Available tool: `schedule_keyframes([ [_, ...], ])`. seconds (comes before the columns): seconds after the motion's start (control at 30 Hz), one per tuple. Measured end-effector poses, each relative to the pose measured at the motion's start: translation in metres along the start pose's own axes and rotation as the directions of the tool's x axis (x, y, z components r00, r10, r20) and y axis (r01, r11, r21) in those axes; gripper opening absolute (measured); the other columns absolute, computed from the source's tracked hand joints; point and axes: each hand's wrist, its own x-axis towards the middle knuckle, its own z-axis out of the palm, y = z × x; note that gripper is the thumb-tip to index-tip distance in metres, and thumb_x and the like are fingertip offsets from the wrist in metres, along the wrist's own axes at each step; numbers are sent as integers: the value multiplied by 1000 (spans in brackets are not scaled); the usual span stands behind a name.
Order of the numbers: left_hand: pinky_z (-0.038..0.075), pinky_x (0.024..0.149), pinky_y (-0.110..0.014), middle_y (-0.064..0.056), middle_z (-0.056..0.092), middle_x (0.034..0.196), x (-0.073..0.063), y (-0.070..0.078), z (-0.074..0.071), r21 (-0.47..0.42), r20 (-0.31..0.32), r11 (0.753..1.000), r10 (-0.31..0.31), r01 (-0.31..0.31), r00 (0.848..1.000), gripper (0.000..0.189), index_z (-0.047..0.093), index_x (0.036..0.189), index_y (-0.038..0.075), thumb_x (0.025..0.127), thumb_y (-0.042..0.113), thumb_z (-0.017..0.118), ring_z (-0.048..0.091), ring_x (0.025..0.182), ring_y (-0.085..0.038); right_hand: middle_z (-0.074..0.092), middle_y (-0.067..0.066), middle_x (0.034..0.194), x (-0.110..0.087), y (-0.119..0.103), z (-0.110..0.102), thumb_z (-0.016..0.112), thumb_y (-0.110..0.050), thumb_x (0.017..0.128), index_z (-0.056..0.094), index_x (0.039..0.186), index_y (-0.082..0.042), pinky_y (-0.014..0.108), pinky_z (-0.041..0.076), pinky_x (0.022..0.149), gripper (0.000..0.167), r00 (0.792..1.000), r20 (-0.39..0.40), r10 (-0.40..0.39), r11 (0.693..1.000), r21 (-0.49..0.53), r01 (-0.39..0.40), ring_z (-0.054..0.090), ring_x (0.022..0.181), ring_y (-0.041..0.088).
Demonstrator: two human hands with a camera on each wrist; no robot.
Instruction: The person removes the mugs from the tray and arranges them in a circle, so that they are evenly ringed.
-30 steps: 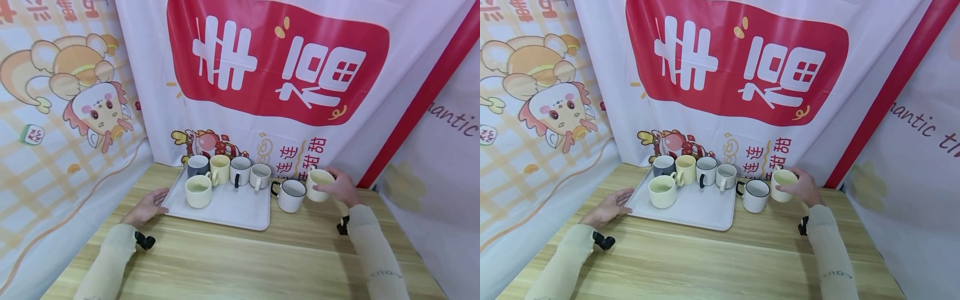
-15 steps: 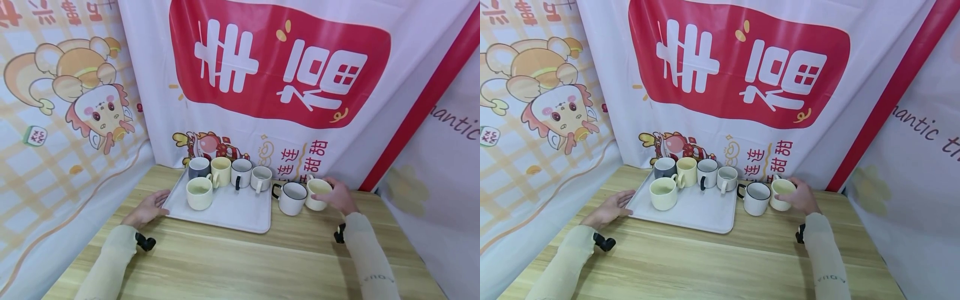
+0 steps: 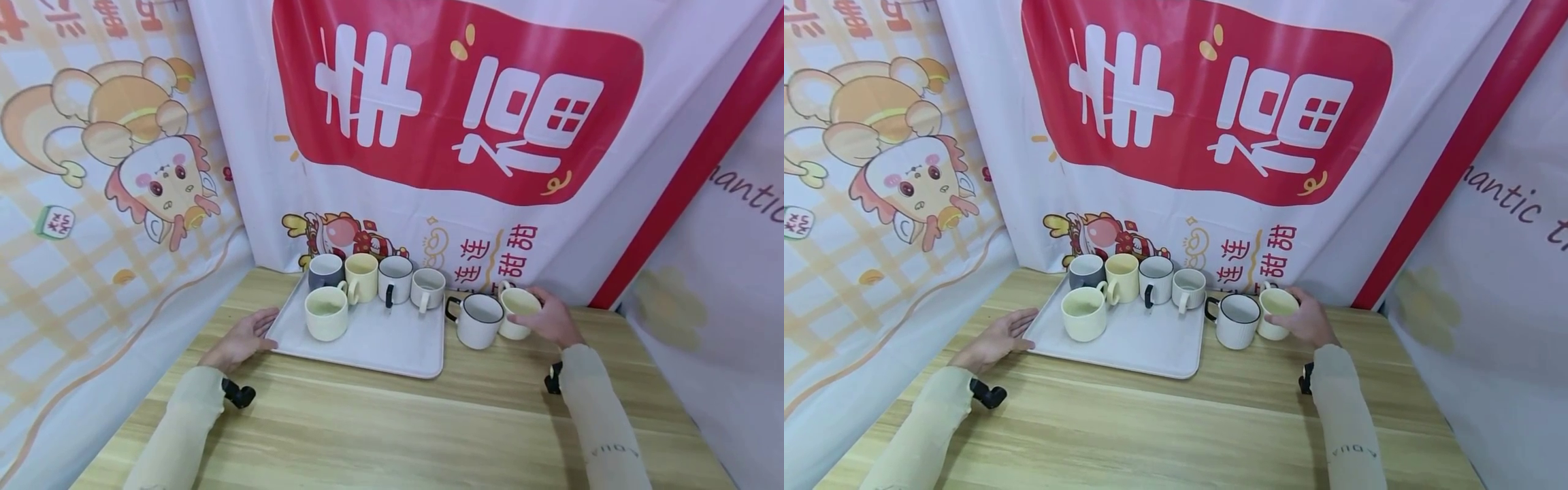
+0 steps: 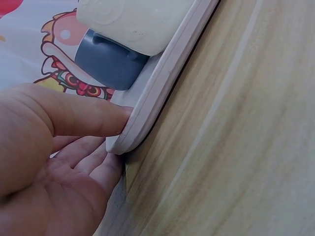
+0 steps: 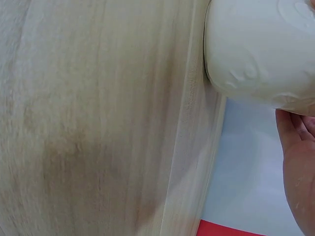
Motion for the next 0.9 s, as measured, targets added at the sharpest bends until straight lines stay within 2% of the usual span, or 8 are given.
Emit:
schedule_keyframes([
  [0.13,22,134,-60,-27,11,176,1,2,-2,4,-4,1000,2,-2,1000,92,13,167,-4,93,-10,67,13,162,-49,60,19,141,2,-3,-1,89,-60,77,48,154,-12,47,53,96,100,1000,2,-5,1000,0,5,57,118,36],
  [0.57,22,134,-60,-27,11,175,-2,5,-1,18,-2,1000,-7,7,1000,91,13,167,-5,93,-9,67,13,162,-50,61,21,141,-5,-13,3,90,-49,81,51,152,-10,49,53,97,90,1000,0,-29,999,23,29,57,119,37],
  [0.9,21,135,-60,-28,12,175,-2,2,0,22,-7,1000,0,0,1000,90,14,166,-5,94,-10,67,13,162,-50,59,19,142,-4,-12,1,89,-60,76,48,153,-14,55,54,100,99,999,43,-3,1000,15,2,56,121,37],
])
